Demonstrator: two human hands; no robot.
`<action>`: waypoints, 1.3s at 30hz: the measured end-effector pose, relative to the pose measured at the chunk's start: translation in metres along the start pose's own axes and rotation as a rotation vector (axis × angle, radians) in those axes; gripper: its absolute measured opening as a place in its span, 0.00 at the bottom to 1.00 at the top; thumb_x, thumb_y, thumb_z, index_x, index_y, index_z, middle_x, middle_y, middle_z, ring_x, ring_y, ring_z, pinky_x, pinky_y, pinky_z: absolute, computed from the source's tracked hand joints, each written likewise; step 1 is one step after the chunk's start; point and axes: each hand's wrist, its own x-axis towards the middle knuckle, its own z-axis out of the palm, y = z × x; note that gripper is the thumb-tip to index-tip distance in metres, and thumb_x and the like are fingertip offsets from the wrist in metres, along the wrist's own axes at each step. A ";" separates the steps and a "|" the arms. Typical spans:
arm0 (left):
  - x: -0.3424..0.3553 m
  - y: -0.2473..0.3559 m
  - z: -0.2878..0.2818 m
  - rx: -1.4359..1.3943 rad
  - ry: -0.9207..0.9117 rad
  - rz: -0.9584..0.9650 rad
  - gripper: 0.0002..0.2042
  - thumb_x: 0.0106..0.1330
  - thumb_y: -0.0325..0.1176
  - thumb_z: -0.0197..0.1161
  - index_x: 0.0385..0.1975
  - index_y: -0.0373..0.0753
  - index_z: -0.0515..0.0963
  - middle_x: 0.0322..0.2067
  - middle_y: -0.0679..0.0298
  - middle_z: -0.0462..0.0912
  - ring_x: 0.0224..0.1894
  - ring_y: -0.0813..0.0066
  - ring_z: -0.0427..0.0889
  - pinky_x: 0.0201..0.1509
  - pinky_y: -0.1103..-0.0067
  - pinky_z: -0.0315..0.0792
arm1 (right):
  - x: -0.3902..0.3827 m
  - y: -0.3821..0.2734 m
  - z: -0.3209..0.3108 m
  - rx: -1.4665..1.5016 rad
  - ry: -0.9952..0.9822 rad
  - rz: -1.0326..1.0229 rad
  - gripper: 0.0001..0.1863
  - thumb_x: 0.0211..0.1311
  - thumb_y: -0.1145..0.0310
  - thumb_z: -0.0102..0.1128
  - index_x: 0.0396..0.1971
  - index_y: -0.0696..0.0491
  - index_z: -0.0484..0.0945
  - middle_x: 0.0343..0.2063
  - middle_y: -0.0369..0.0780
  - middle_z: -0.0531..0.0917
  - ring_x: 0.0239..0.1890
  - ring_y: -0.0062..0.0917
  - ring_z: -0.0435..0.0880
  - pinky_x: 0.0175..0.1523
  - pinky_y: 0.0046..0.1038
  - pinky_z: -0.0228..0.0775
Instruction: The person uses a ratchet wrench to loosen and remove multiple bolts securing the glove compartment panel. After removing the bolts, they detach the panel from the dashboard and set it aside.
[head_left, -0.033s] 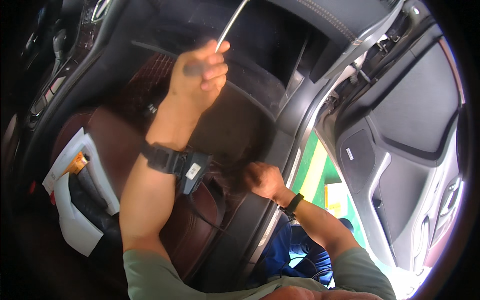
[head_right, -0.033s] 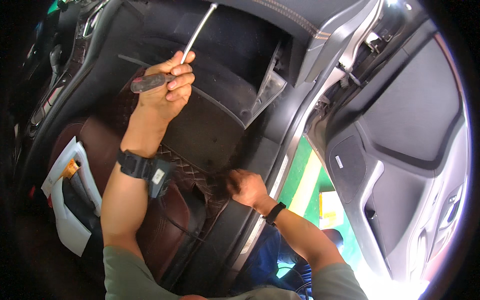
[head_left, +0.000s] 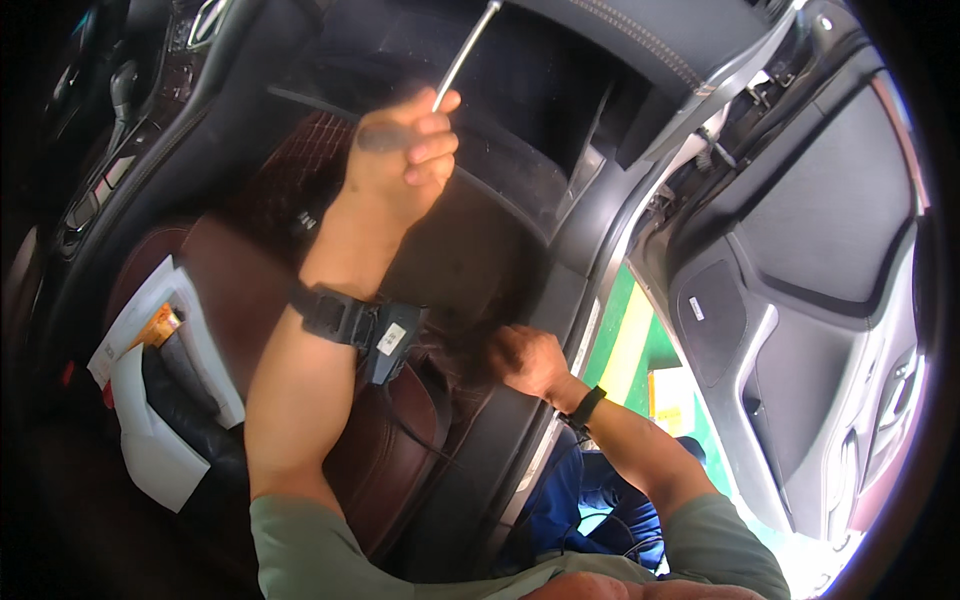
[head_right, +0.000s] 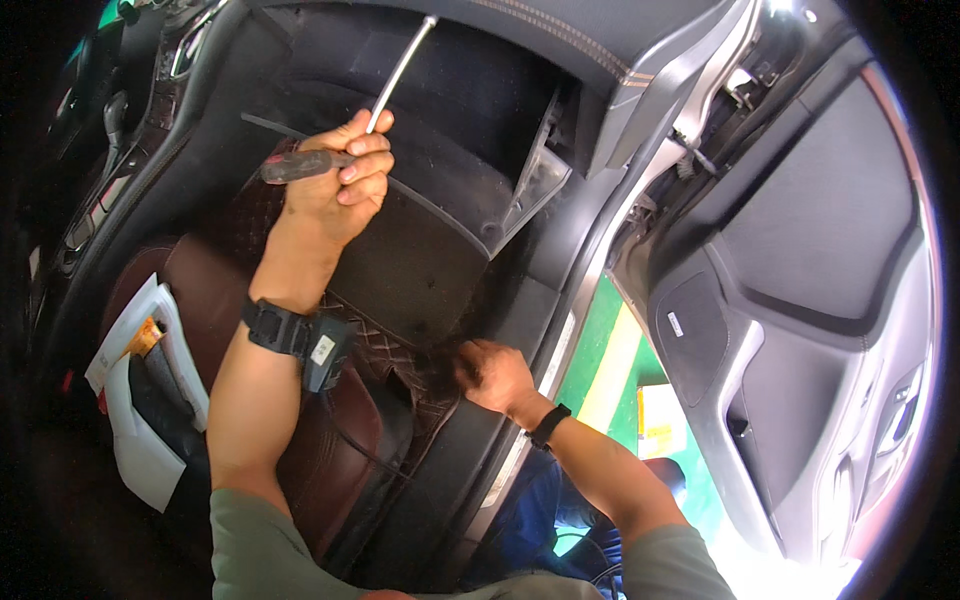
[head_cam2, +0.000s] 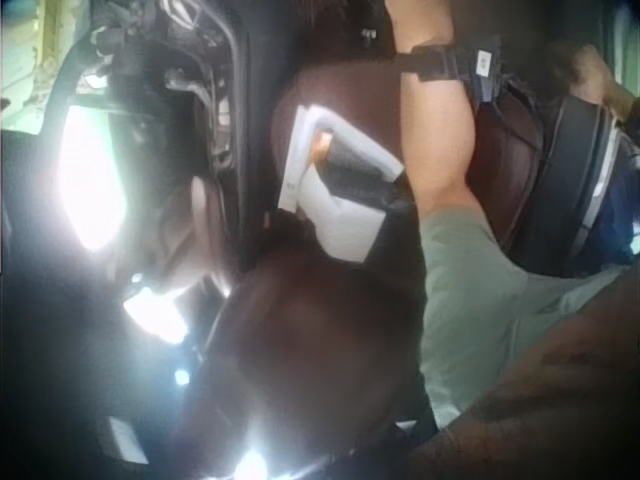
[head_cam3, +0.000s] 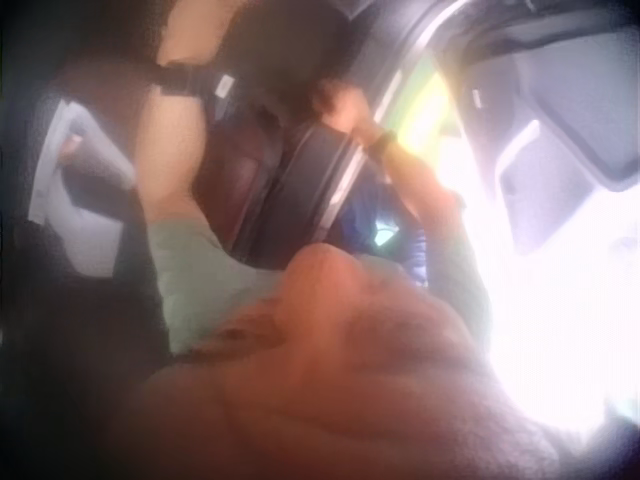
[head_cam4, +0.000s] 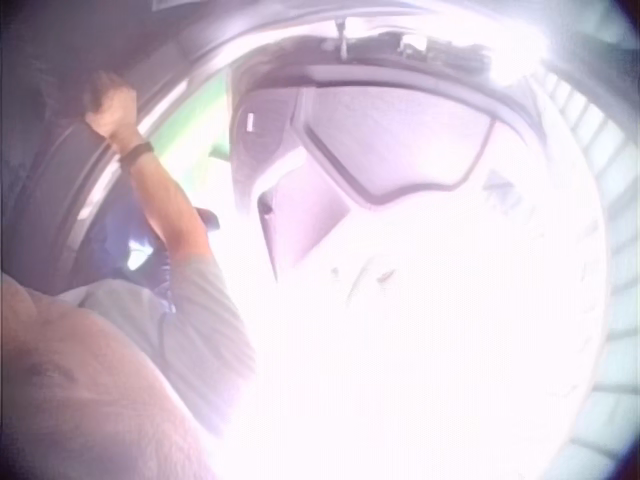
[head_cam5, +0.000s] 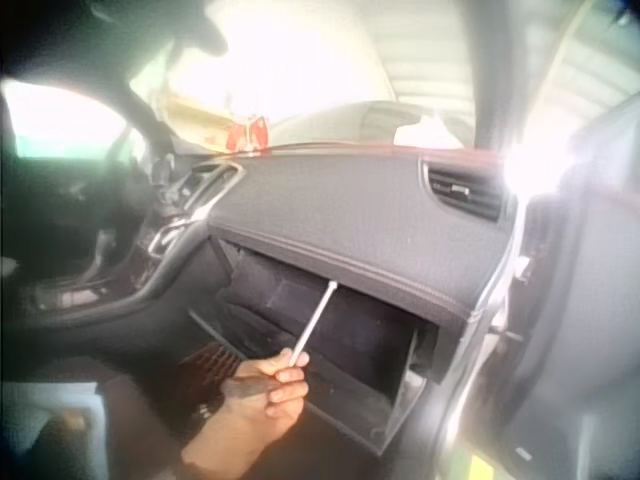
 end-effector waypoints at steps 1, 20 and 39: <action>0.001 0.001 -0.004 -0.029 -0.030 -0.021 0.12 0.79 0.34 0.55 0.46 0.29 0.76 0.23 0.70 0.70 0.17 0.84 0.66 0.14 0.86 0.59 | -0.003 -0.001 -0.002 0.118 0.016 0.078 0.10 0.62 0.66 0.63 0.41 0.52 0.84 0.36 0.46 0.87 0.37 0.44 0.87 0.42 0.39 0.80; -0.026 -0.001 0.018 -0.174 -0.024 0.269 0.08 0.77 0.35 0.56 0.47 0.38 0.75 0.42 0.66 0.80 0.43 0.74 0.82 0.45 0.74 0.78 | 0.220 -0.200 -0.205 -0.366 0.189 -0.292 0.23 0.70 0.43 0.55 0.41 0.48 0.84 0.33 0.43 0.88 0.39 0.40 0.88 0.42 0.41 0.79; -0.023 0.006 -0.004 0.327 0.023 -0.093 0.12 0.77 0.37 0.55 0.45 0.33 0.77 0.36 0.55 0.84 0.28 0.69 0.83 0.25 0.82 0.73 | 0.235 -0.102 -0.205 1.227 0.034 0.174 0.12 0.73 0.69 0.61 0.50 0.59 0.81 0.44 0.42 0.86 0.49 0.26 0.85 0.54 0.30 0.80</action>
